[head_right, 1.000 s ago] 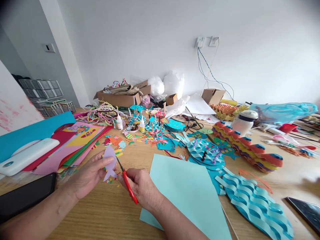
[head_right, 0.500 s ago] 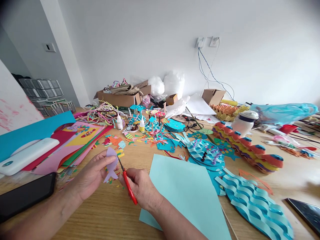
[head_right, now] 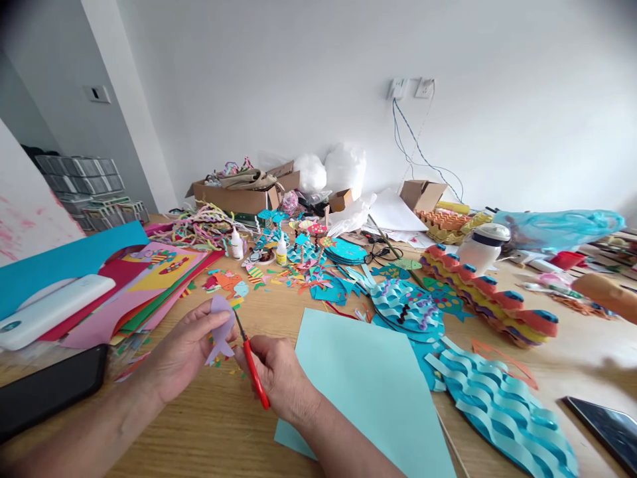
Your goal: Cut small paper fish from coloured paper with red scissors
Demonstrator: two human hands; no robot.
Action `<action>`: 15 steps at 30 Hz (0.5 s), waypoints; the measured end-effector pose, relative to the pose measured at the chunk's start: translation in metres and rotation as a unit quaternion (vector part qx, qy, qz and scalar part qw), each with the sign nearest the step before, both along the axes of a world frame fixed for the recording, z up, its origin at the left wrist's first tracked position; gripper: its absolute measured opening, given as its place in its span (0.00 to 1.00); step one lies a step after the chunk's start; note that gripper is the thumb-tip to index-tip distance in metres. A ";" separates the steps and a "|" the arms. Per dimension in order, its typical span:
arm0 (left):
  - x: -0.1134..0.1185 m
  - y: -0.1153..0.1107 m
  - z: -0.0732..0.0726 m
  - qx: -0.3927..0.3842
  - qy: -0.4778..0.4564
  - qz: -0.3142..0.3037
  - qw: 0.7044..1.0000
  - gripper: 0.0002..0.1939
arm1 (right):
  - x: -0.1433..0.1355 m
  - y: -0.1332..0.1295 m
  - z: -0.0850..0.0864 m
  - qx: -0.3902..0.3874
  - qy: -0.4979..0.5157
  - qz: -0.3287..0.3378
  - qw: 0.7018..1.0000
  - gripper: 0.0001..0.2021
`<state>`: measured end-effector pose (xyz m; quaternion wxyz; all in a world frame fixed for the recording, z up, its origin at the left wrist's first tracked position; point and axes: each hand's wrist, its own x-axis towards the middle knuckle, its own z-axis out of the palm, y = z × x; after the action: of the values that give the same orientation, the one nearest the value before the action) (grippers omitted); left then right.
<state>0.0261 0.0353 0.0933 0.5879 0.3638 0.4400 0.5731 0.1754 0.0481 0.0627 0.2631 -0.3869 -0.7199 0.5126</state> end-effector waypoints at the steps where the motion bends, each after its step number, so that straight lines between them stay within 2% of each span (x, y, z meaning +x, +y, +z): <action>1: 0.001 0.000 0.000 0.000 0.000 -0.003 1.000 0.08 | 0.000 0.000 0.001 -0.004 0.002 -0.001 1.000 0.21; 15: 0.004 0.000 0.001 0.003 0.011 -0.014 1.000 0.09 | 0.001 0.001 0.000 0.004 0.015 0.003 1.000 0.21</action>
<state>0.0305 0.0349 0.0941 0.5901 0.3777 0.4396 0.5620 0.1762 0.0492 0.0632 0.2745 -0.3761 -0.7188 0.5164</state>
